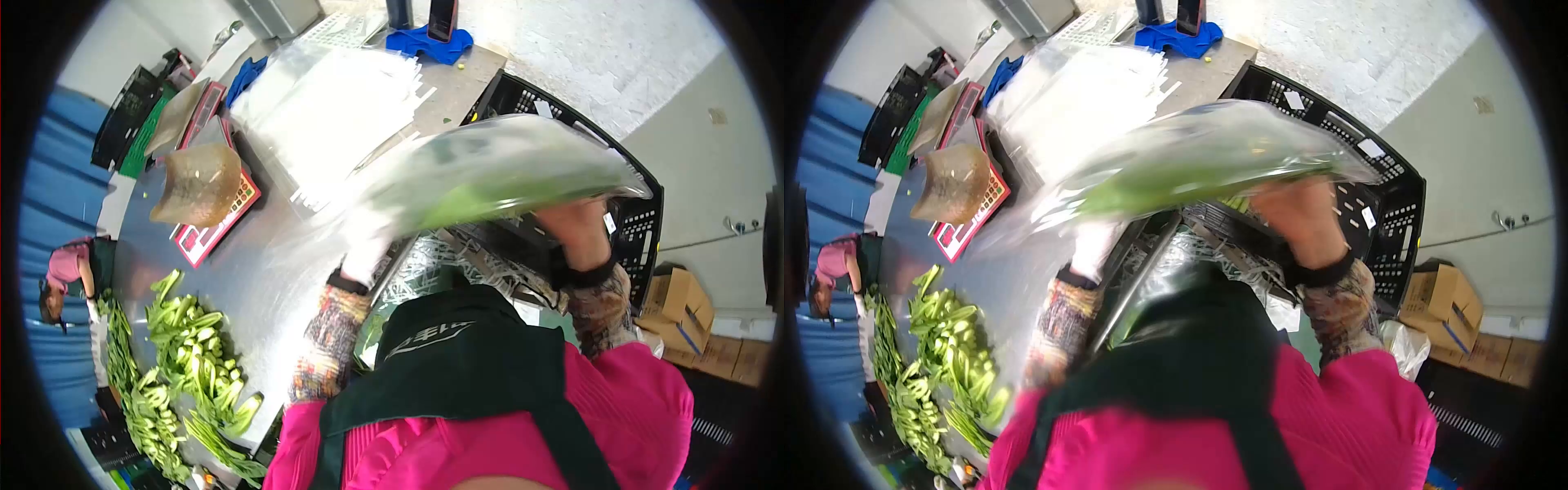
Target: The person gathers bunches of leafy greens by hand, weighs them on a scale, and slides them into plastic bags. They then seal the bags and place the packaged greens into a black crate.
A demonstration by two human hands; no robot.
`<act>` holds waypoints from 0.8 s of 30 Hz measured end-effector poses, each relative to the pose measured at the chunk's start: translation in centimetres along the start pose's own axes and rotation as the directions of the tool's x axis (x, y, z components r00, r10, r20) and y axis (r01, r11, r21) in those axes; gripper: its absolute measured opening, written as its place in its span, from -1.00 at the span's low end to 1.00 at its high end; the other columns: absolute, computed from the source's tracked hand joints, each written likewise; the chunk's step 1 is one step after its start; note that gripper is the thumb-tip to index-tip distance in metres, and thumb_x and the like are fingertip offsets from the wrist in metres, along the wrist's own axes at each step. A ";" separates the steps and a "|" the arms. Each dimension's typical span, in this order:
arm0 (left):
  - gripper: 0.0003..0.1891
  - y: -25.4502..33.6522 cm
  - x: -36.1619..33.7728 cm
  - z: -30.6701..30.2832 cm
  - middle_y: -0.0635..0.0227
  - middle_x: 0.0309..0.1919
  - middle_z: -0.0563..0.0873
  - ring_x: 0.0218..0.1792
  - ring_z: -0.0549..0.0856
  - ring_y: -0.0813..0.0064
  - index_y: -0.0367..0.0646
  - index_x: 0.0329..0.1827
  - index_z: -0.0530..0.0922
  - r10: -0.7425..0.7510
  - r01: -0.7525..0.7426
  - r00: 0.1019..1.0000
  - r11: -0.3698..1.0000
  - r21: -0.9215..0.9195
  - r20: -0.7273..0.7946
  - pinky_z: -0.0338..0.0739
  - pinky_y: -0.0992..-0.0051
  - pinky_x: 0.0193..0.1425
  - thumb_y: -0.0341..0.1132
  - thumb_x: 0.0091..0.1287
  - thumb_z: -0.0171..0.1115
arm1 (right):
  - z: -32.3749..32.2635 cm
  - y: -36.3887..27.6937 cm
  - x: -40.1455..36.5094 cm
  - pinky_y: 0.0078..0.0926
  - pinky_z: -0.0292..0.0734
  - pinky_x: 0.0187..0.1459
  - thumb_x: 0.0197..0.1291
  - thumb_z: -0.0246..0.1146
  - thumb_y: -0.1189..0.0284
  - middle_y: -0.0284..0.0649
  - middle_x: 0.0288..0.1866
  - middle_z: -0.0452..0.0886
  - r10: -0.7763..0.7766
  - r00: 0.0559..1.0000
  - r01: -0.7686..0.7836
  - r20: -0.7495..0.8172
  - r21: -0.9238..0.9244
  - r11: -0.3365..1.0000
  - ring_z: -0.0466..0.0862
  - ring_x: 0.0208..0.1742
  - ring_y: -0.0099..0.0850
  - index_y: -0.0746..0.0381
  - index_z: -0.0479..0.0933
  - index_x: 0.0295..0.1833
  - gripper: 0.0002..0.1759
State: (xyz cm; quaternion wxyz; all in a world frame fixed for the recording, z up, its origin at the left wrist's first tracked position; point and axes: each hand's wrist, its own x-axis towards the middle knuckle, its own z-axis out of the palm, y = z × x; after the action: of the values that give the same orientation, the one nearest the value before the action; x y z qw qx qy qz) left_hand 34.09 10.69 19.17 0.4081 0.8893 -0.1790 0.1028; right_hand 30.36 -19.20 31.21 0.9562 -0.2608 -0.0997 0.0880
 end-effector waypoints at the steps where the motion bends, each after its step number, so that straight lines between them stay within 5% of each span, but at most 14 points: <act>1: -0.58 4.6 3.6 0.8 0.23 -0.14 0.69 -0.06 0.64 0.36 -0.22 0.14 0.50 -0.089 0.138 0.987 0.891 -0.433 0.131 0.52 0.37 0.05 -0.32 0.22 0.31 | -0.8 -2.6 -0.3 0.01 0.25 0.30 0.36 -0.04 0.17 -0.04 0.26 0.45 -0.005 0.998 0.012 -0.064 0.115 0.993 0.43 0.27 -0.17 0.28 0.39 0.21 -0.53; 2: -0.67 7.6 6.1 2.2 0.19 -0.28 0.68 -0.18 0.66 0.28 -0.14 -0.07 0.63 0.008 0.011 0.998 0.963 -0.271 0.069 0.53 0.41 -0.02 -0.23 0.11 0.35 | -2.8 -4.4 -0.6 0.04 0.21 0.28 0.37 -0.05 0.23 -0.07 0.11 0.55 -0.073 0.991 0.059 0.115 0.124 0.991 0.47 0.20 -0.17 0.28 0.45 0.13 -0.59; 3: -0.52 8.5 7.6 5.0 0.22 -0.27 0.67 -0.14 0.65 0.26 -0.09 0.05 0.57 0.042 -0.048 0.999 0.972 -0.229 -0.029 0.50 0.36 0.05 -0.12 0.05 0.40 | -6.7 -6.0 -1.0 -0.04 0.20 0.27 0.38 -0.08 0.25 -0.15 -0.06 0.60 -0.141 0.967 0.115 0.214 0.131 0.985 0.51 0.09 -0.21 0.29 0.49 0.07 -0.61; 5: -0.36 9.6 10.0 9.0 0.21 -0.18 0.68 -0.08 0.64 0.17 -0.07 0.18 0.48 -0.071 0.113 0.962 0.983 -0.148 0.263 0.50 0.33 0.05 -0.05 0.01 0.42 | -10.3 -8.4 -2.1 -0.08 0.20 0.25 0.43 -0.19 0.22 -0.22 -0.15 0.59 -0.158 0.977 0.142 0.140 0.119 0.983 0.51 0.04 -0.28 0.31 0.47 0.09 -0.55; 7: -0.22 10.3 11.9 12.0 0.08 -0.18 0.67 -0.10 0.65 0.17 -0.19 0.26 0.40 -0.161 0.208 0.892 0.976 -0.068 0.423 0.52 0.34 -0.01 -0.02 -0.02 0.44 | -16.1 -9.8 -3.7 -0.10 0.21 0.24 0.46 -0.30 0.18 -0.21 -0.12 0.58 -0.217 0.906 0.307 -0.363 0.210 0.928 0.49 0.08 -0.31 0.33 0.44 0.12 -0.47; 10: 0.07 8.6 14.2 15.3 -0.11 -0.11 0.64 -0.03 0.64 0.07 -0.33 0.44 0.04 -0.314 0.222 0.764 0.948 0.228 0.563 0.51 0.27 0.02 0.05 -0.02 0.44 | -19.4 -9.6 -4.8 -0.20 0.28 0.19 0.45 -0.23 0.18 -0.17 -0.06 0.53 -0.117 0.801 0.276 -0.588 0.189 0.942 0.49 0.04 -0.34 0.34 0.40 0.17 -0.50; 11: -0.02 8.5 14.2 14.9 -0.07 -0.07 0.65 -0.03 0.64 0.09 -0.28 0.44 0.09 -0.332 0.224 0.752 0.941 0.253 0.570 0.51 0.28 0.03 0.02 0.06 0.41 | -18.5 -8.7 -4.0 -0.23 0.30 0.18 0.45 -0.17 0.21 -0.17 -0.09 0.52 -0.094 0.784 0.261 -0.614 0.188 0.947 0.49 0.02 -0.35 0.34 0.40 0.17 -0.54; 13: -0.19 8.2 12.4 12.9 0.00 -0.11 0.67 -0.04 0.65 0.10 -0.25 0.41 0.18 -0.286 0.237 0.859 0.957 0.165 0.424 0.52 0.31 0.04 -0.08 0.17 0.35 | -16.8 -6.9 -2.9 -0.29 0.32 0.14 0.41 -0.07 0.34 -0.24 -0.14 0.51 -0.089 0.783 0.203 -0.615 0.118 0.972 0.48 -0.04 -0.40 0.32 0.40 0.15 -0.64; 15: -0.45 7.5 9.6 10.7 0.18 -0.23 0.73 -0.18 0.70 0.41 -0.25 0.28 0.40 -0.264 0.341 0.904 0.920 -0.192 0.337 0.54 0.50 -0.02 -0.25 0.25 0.29 | -16.1 -5.0 -1.9 -0.36 0.32 0.09 0.39 -0.04 0.42 -0.34 -0.24 0.44 0.018 0.929 0.057 -0.369 0.192 0.980 0.44 -0.16 -0.46 0.31 0.41 0.12 -0.71; 17: -0.53 7.0 5.1 7.4 0.32 -0.26 0.71 -0.20 0.65 0.56 -0.24 0.24 0.45 -0.362 0.447 0.894 0.770 -0.456 0.265 0.53 0.55 -0.04 -0.30 0.28 0.27 | -12.9 -2.7 -0.6 -0.45 0.31 0.02 0.38 -0.02 0.45 -0.41 -0.37 0.30 0.138 0.950 -0.075 -0.280 0.225 0.971 0.36 -0.27 -0.53 0.30 0.38 0.12 -0.73; 19: -0.55 4.6 -0.5 4.8 0.38 -0.27 0.68 -0.19 0.62 0.59 -0.20 0.25 0.44 -0.524 0.485 0.850 0.734 -0.476 0.057 0.51 0.56 -0.01 -0.32 0.31 0.24 | -9.7 0.4 -0.4 -0.54 0.28 -0.13 0.41 -0.06 0.45 -0.41 -0.38 0.28 0.303 0.909 -0.247 -0.287 0.215 0.945 0.32 -0.31 -0.54 0.30 0.35 0.12 -0.75; 21: -0.57 4.0 -6.5 -0.1 0.28 -0.24 0.65 -0.24 0.61 0.50 -0.19 0.25 0.41 -0.690 0.488 0.684 0.673 -0.557 -0.235 0.52 0.49 -0.13 -0.27 0.34 0.19 | -8.4 4.3 -0.4 -0.61 0.21 -0.28 0.41 -0.04 0.43 -0.43 -0.43 0.21 0.537 0.804 -0.489 -0.254 0.233 0.841 0.22 -0.40 -0.60 0.25 0.38 -0.01 -0.83; 22: -0.56 2.2 -10.2 -2.0 0.28 -0.22 0.64 -0.23 0.61 0.49 -0.20 0.25 0.38 -0.732 0.510 0.526 0.679 -0.529 -0.433 0.52 0.49 -0.13 -0.27 0.34 0.19 | -5.4 6.5 -0.1 -0.64 0.20 -0.32 0.40 0.00 0.41 -0.44 -0.46 0.17 0.554 0.731 -0.576 -0.398 0.074 0.814 0.21 -0.42 -0.62 0.23 0.38 -0.07 -0.87; 24: -0.53 0.4 -16.9 -6.0 0.23 -0.16 0.59 -0.19 0.59 0.47 -0.24 0.25 0.35 -0.730 0.425 0.152 0.657 -0.623 -0.666 0.51 0.48 -0.08 -0.27 0.33 0.21 | -4.5 10.3 0.0 -0.63 0.22 -0.31 0.38 0.01 0.43 -0.42 -0.46 0.22 0.692 0.699 -0.709 -0.181 -0.046 0.704 0.25 -0.40 -0.59 0.28 0.39 -0.09 -0.85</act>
State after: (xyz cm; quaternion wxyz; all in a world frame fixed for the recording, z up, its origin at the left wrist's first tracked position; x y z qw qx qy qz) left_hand 18.29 18.97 17.78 0.5674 0.6184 0.4099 0.3573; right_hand 30.23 -12.64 22.13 0.8389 -0.3381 0.0743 0.4200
